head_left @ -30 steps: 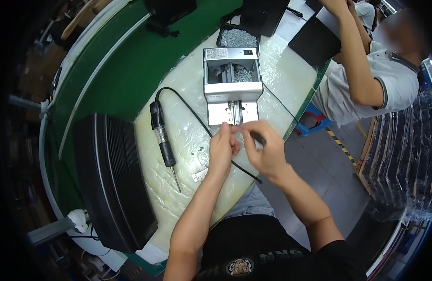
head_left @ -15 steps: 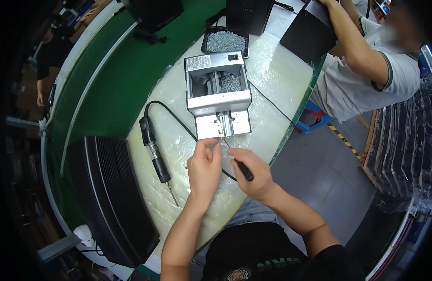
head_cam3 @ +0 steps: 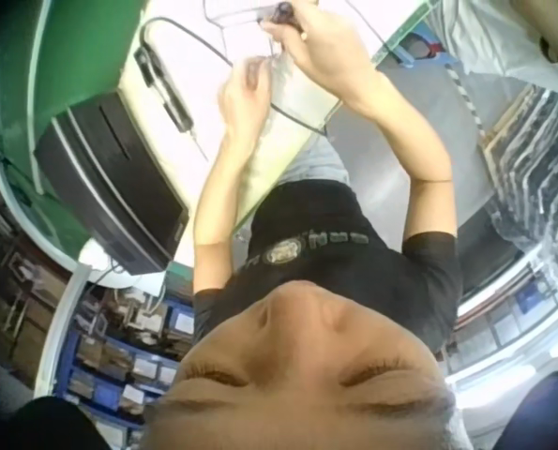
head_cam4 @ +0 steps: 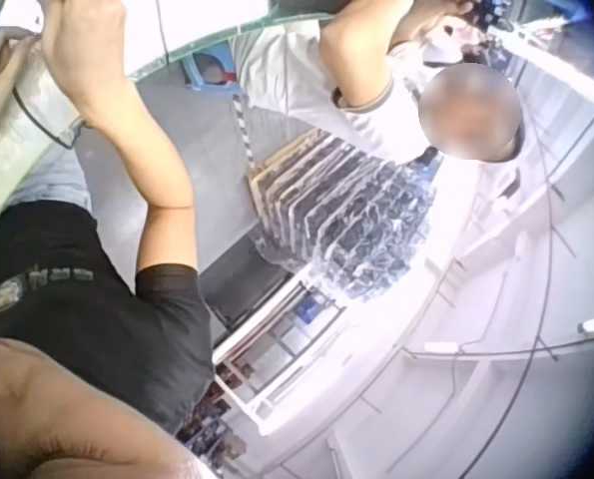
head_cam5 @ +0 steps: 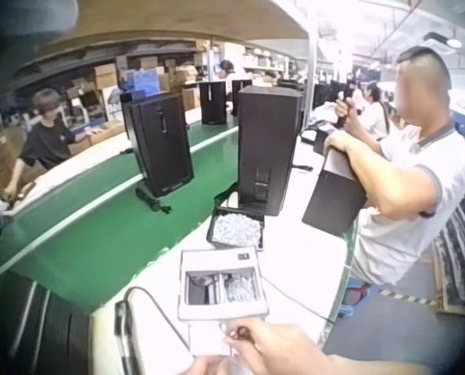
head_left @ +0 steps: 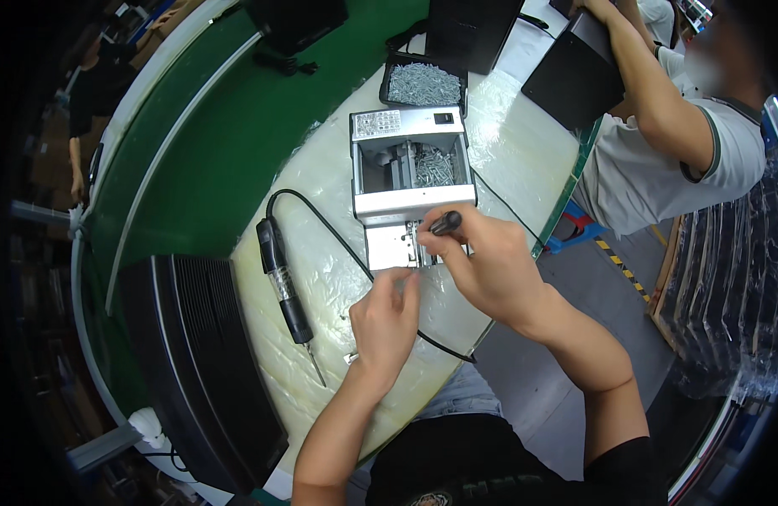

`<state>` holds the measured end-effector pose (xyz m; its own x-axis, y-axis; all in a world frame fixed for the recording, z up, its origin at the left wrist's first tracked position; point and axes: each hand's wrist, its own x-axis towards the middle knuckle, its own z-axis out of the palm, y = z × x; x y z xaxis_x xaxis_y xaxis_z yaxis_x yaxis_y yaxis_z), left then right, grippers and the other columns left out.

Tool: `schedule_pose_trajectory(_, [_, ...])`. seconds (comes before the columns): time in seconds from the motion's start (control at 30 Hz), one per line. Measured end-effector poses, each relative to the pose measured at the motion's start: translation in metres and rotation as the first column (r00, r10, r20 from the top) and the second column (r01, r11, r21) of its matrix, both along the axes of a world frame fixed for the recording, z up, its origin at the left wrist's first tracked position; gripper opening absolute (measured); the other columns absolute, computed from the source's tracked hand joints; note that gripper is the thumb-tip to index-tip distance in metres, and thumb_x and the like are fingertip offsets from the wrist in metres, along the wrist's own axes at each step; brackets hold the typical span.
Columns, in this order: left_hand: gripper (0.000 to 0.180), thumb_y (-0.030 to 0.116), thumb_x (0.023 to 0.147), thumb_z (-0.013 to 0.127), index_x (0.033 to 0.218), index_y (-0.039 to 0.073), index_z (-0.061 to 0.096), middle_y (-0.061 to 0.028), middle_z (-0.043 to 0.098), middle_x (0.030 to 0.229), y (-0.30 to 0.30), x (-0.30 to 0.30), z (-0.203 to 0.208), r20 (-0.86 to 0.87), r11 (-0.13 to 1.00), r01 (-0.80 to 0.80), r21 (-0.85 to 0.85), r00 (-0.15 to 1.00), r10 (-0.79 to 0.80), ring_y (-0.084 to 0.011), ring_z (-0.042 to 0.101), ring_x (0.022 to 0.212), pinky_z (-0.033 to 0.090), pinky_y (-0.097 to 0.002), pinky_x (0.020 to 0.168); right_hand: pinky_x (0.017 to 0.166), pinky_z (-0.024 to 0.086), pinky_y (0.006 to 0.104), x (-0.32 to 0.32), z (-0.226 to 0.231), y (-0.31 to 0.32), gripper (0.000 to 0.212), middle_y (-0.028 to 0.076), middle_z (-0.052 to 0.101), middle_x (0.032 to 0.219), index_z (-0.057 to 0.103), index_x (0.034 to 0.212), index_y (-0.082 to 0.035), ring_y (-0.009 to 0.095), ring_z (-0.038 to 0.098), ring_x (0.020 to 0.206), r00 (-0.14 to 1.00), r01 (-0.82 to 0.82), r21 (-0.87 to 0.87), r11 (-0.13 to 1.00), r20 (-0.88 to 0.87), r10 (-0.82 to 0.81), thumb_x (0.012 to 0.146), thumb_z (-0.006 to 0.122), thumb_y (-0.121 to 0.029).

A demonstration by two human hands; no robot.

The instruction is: The recorder is assembling an electronic component by screwing parts together using an electric screwdriver.

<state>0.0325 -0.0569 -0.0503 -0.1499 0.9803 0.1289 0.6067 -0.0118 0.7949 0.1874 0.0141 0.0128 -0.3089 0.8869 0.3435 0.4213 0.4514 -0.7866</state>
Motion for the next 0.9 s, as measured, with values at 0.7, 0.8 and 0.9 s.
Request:
schedule_pose_trajectory(0.7, [0.037,0.011,0.085,0.081,0.118,-0.001,0.069,-0.0101,0.065,0.067,0.018,-0.011,-0.014,-0.378,0.951,0.191,0.244,0.921,-0.088,-0.0242,0.065,0.055,0.051,-0.0363,0.05,0.053,0.051,0.046,-0.017,-0.031,-0.003,0.022,0.02,0.063,0.066,0.053,0.094,0.003,0.04,0.066,0.061,0.985,0.084,0.031,0.996,0.149,-0.088,0.098,0.065,-0.014])
schedule_pose_trajectory(0.8, [0.038,0.011,0.085,0.081,0.118,-0.001,0.069,-0.0102,0.065,0.068,0.017,-0.011,-0.016,-0.388,0.948,0.197,0.251,0.917,-0.088,-0.0239,0.065,0.055,0.051,-0.0361,0.05,0.054,0.051,0.0471,-0.027,-0.036,-0.009,0.022,0.021,0.063,0.067,0.051,0.093,0.002,0.041,0.066,0.061,0.983,0.171,-0.048,0.984,0.075,-0.167,0.101,0.061,-0.016])
schedule_pose_trajectory(0.9, [0.039,0.01,0.084,0.08,0.12,-0.001,0.069,-0.0099,0.066,0.068,0.017,-0.013,-0.018,-0.409,0.933,0.212,0.291,0.909,-0.079,-0.0234,0.065,0.056,0.051,-0.036,0.051,0.056,0.051,0.0498,-0.038,-0.044,-0.014,0.023,0.023,0.064,0.07,0.05,0.092,0.002,0.044,0.065,0.063,0.963,0.267,-0.129,0.955,0.079,-0.259,0.104,0.057,-0.017])
